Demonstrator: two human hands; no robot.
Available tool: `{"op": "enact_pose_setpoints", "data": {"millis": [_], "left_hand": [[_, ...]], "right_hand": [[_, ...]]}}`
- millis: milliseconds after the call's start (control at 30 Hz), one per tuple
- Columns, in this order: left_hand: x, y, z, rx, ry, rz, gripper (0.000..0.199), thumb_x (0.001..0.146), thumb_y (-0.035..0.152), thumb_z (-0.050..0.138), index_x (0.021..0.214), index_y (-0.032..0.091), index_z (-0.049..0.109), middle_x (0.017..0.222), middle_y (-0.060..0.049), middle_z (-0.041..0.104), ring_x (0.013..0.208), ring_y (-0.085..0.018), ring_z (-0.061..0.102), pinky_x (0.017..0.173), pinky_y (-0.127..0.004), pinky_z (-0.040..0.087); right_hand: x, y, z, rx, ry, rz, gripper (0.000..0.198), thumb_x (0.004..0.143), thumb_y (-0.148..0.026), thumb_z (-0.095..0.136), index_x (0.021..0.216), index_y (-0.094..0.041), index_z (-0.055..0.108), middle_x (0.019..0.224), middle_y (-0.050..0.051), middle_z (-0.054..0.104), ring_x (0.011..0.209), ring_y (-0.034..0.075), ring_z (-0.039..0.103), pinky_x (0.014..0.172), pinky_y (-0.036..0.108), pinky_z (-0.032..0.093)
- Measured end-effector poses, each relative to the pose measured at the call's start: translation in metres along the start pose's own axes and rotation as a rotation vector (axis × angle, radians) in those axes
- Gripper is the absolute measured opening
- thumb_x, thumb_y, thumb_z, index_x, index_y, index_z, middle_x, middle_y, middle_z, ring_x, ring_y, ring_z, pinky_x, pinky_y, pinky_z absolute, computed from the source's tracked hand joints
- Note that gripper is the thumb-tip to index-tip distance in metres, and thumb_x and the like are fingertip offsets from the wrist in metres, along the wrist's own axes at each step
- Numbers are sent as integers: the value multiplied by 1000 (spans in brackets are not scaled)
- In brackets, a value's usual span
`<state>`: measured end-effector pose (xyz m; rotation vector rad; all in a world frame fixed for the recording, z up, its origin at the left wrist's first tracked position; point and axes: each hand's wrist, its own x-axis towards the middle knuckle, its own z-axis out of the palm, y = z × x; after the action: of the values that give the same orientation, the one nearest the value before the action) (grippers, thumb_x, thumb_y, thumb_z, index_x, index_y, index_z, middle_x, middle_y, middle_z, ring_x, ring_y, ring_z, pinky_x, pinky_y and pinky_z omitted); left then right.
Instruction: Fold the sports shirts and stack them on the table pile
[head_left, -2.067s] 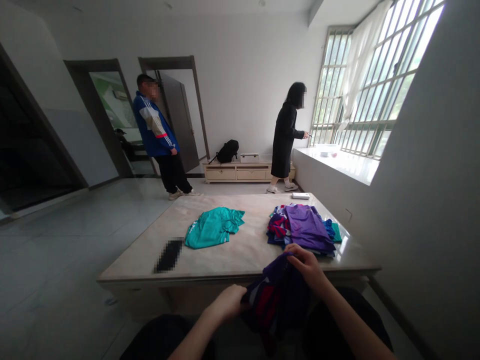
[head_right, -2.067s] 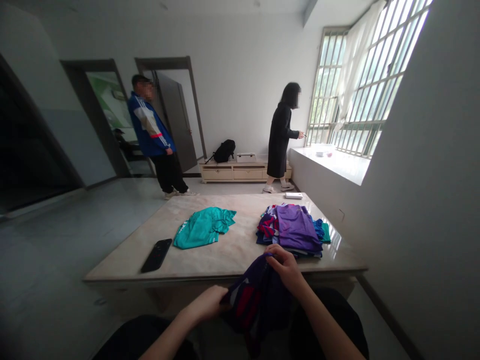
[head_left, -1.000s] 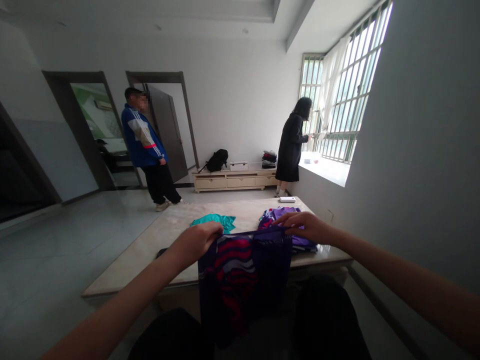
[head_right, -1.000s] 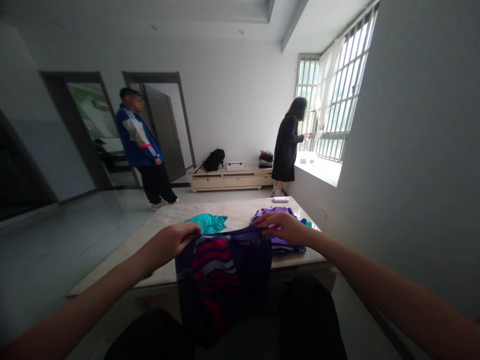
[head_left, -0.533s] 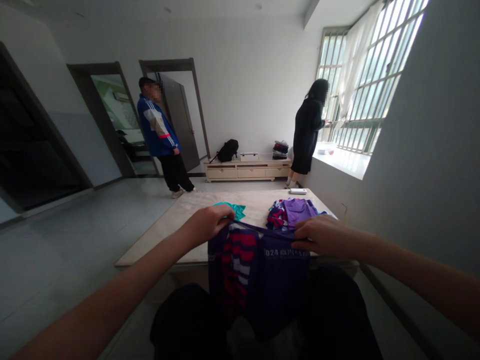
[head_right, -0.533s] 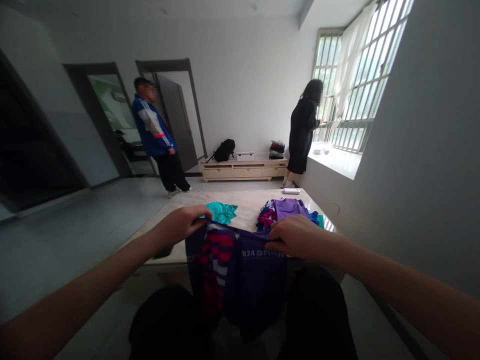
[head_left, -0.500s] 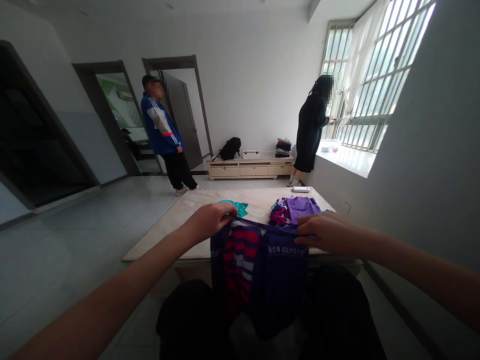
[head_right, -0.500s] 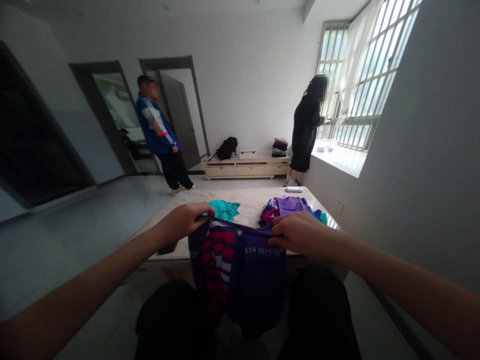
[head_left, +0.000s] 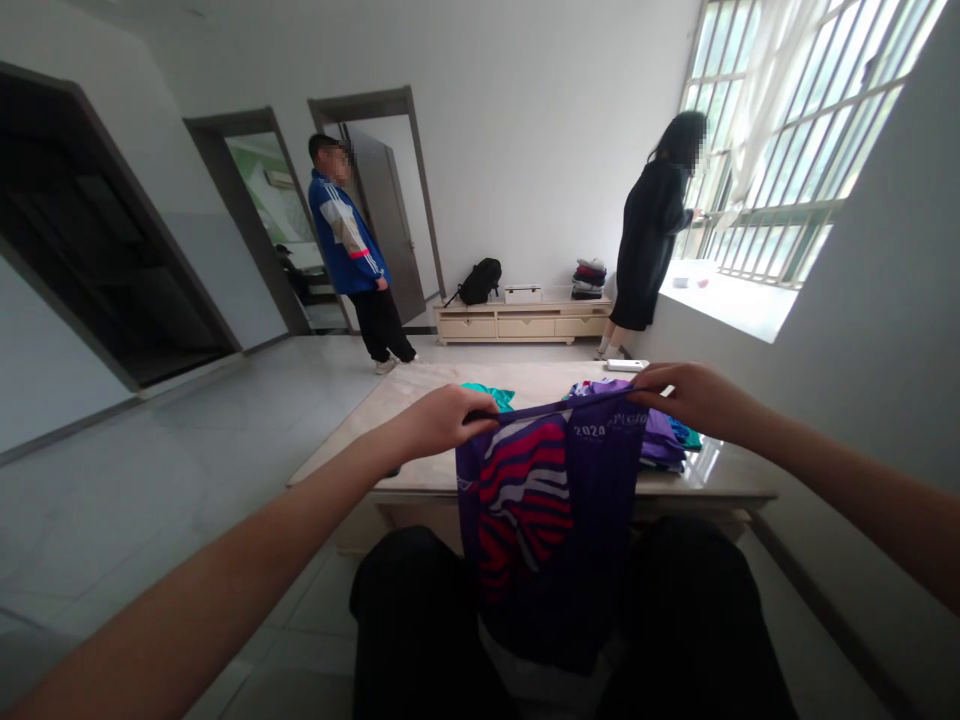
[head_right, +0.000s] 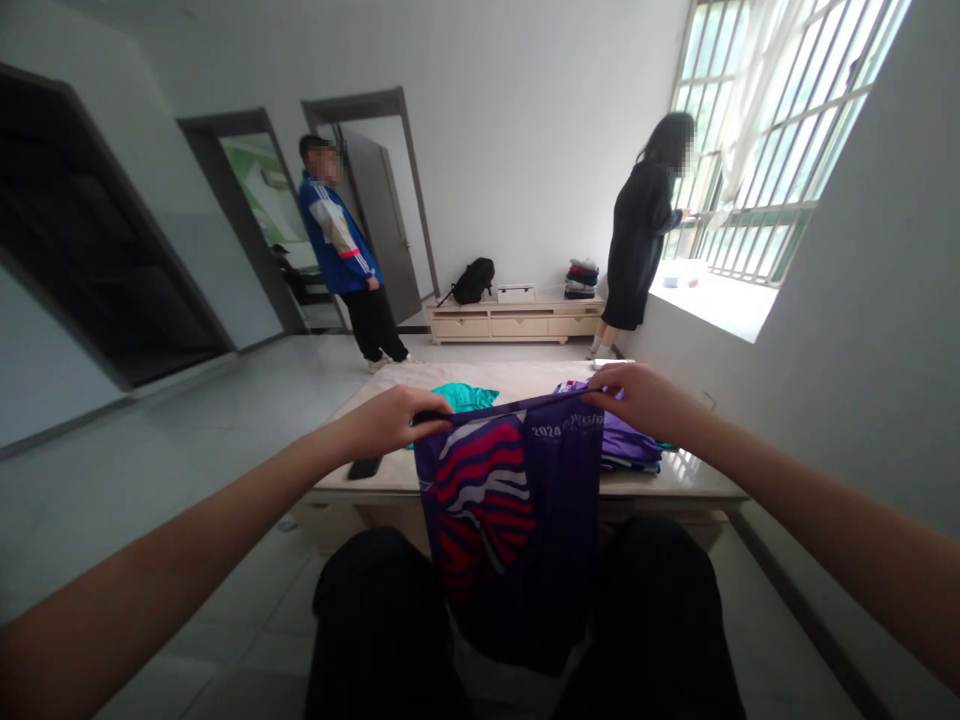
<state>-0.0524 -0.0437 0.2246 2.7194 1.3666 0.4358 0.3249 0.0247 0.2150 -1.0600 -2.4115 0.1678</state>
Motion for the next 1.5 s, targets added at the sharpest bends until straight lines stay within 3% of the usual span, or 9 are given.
{"op": "enact_pose_setpoints", "data": {"millis": [100,367,500,633,800,933,1167,1367,1500], "left_hand": [[1,2,0,-42,-30,-4,20,93,31,61,98,18,76,88,-6,75,79,-19,65,72,-27,43],[9,33,3,-508,-30,34,23,93,36,63,97,15,71,82,-3,68,74,-14,58,68,-24,44],[17,62,13,-572,-73,74,20,93,35,63,97,17,71,80,-2,67,72,-14,56,66,-24,42],[16,70,26,-606,-48,11,22,92,38,62,94,17,69,76,-1,63,68,-13,52,61,-24,39],[-10,40,64,-669,-291,-81,27,93,43,59,93,17,70,74,1,62,66,-13,52,58,-22,38],[-39,15,103,-400,-544,-115,12,86,27,63,88,21,73,77,-1,71,67,-17,61,60,-24,43],[-33,13,105,171,-276,-259,29,89,20,58,117,20,67,96,-14,76,91,-33,72,75,-37,52],[-11,11,59,338,41,-286,39,89,8,51,125,18,62,125,-15,66,107,-28,67,90,-38,49],[-7,8,44,363,3,-254,21,92,14,53,98,19,72,105,-12,73,100,-30,67,92,-44,46]], "right_hand": [[2,-4,3,222,-16,-53,32,93,-46,59,102,-24,81,126,8,72,100,24,70,79,33,56],[-7,-43,31,565,-275,-83,39,93,-37,61,130,-27,68,133,7,68,125,27,61,110,44,47],[-13,-86,56,655,-370,-119,44,89,-47,69,125,-22,69,112,5,73,100,23,67,88,33,54],[-7,-89,66,579,-351,15,42,89,-55,66,77,-15,68,59,-4,50,57,10,42,51,23,31],[-3,-66,31,333,-416,-111,43,93,-55,61,75,-17,68,68,-1,56,64,12,47,58,26,34],[-13,-45,14,-95,-373,-246,40,94,-52,61,72,-20,70,84,4,64,70,15,55,65,28,37],[-20,-19,25,-366,-303,-263,30,100,-38,56,80,-24,73,77,4,69,83,22,65,67,30,40],[-15,-13,11,-331,-56,-193,30,102,-37,52,88,-24,76,132,6,66,81,16,69,65,29,44],[-13,-6,10,-395,-48,-124,33,102,-38,50,88,-22,75,94,8,76,75,20,69,63,29,42]]}}
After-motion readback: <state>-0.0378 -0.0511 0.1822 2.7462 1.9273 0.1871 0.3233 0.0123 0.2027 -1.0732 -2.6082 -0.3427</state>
